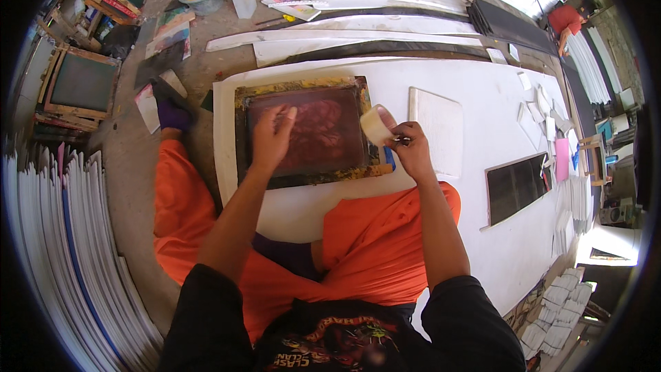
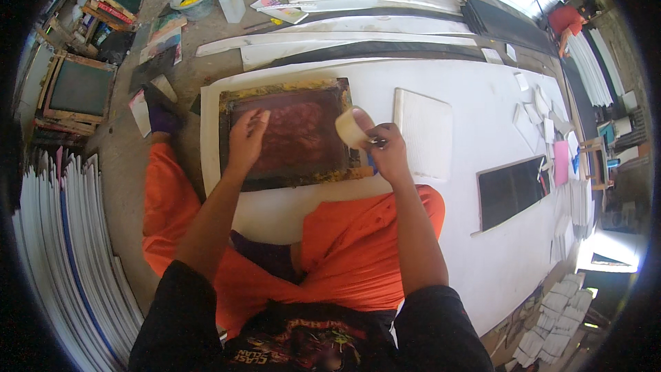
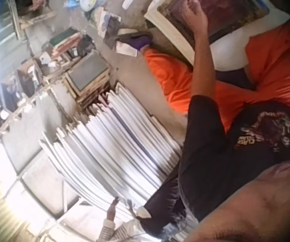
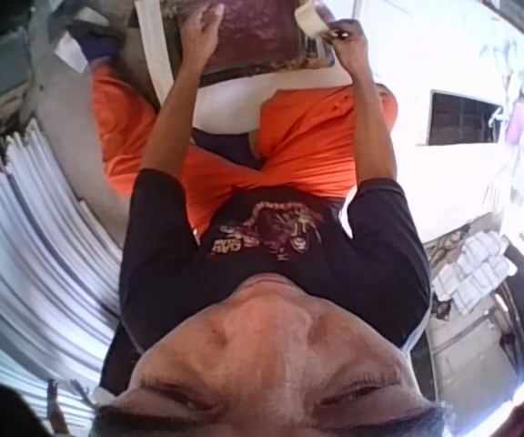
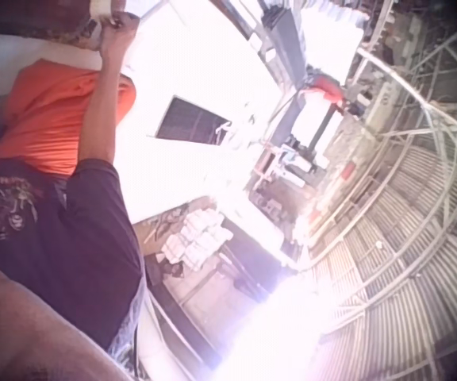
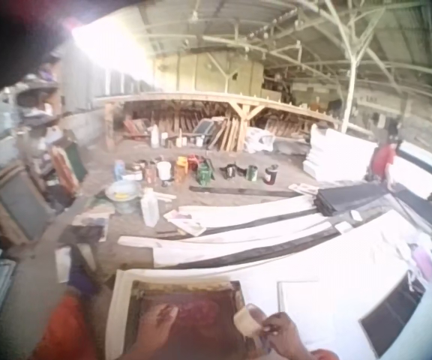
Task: The person sits cross-legged on the floor and applies masking tape to the edges of a rectangular screen frame. They repeatedly tear strips of tape and press them onto the frame's perimeter, smoothing them down with their fingers.
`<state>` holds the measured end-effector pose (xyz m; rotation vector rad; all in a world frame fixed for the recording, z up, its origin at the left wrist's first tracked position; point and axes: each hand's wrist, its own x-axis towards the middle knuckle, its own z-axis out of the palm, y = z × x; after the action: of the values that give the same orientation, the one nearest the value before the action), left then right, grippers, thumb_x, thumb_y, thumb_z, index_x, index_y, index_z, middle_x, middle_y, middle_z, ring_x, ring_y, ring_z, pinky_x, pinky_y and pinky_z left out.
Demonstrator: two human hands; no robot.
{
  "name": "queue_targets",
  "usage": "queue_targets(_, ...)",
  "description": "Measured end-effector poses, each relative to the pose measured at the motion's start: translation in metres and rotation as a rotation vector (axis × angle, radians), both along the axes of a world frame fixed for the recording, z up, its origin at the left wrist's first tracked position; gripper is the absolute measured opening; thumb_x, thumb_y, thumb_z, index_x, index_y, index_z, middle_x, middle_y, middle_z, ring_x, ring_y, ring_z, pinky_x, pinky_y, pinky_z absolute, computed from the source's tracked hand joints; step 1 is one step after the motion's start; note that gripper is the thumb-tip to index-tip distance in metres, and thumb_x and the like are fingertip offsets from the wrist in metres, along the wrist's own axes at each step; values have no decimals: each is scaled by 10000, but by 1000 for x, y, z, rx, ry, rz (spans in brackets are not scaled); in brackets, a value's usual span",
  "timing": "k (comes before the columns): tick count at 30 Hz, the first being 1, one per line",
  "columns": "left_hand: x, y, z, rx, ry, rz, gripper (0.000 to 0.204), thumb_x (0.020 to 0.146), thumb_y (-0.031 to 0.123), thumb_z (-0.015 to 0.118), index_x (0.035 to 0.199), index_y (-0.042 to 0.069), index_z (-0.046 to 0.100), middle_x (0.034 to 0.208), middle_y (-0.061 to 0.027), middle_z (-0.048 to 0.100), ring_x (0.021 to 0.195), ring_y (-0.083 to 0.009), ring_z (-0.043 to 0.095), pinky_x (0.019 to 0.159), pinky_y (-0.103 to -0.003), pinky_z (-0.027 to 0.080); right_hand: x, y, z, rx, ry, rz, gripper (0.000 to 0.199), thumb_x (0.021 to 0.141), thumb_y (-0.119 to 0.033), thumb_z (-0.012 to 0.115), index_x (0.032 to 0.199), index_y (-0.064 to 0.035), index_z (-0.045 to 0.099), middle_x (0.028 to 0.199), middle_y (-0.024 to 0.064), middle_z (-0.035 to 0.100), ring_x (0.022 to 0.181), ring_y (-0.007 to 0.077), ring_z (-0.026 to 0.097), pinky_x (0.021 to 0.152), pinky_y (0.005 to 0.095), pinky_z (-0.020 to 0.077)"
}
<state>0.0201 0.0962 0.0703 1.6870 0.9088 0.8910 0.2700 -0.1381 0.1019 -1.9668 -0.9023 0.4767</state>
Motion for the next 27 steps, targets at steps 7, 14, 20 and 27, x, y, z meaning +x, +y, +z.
queue_targets(7,31,-38,45,-227,-187,-307,481,1113,402,529,1338,-2,662,1271,-97,702,1185,-160,617,1043,-324,466,-44,1,20,226,273,258,286,829,146,760,1067,-6,716,1316,80,540,1240,218,584,1008,340,547)
queue_targets(14,18,-41,67,-274,-189,-486,539,1138,427,450,1368,-23,638,1306,-104,685,1185,-154,591,1050,-310,448,-63,8,42,245,114,347,324,774,132,801,1053,-27,751,1257,85,584,1224,226,581,968,334,525)
queue_targets(20,10,-45,74,-218,-114,-465,585,1150,452,375,1368,-16,652,1293,-121,683,1204,-182,587,1084,-334,420,-69,15,45,198,12,340,309,764,91,828,1041,-21,749,1237,98,601,1185,240,604,954,349,527)
queue_targets(27,4,-47,69,-172,-54,-415,585,1144,460,398,1330,-21,673,1247,-125,712,1130,-187,634,1008,-342,486,-74,18,50,119,-52,311,290,767,52,842,1032,-17,746,1212,108,613,1156,256,622,958,355,533)
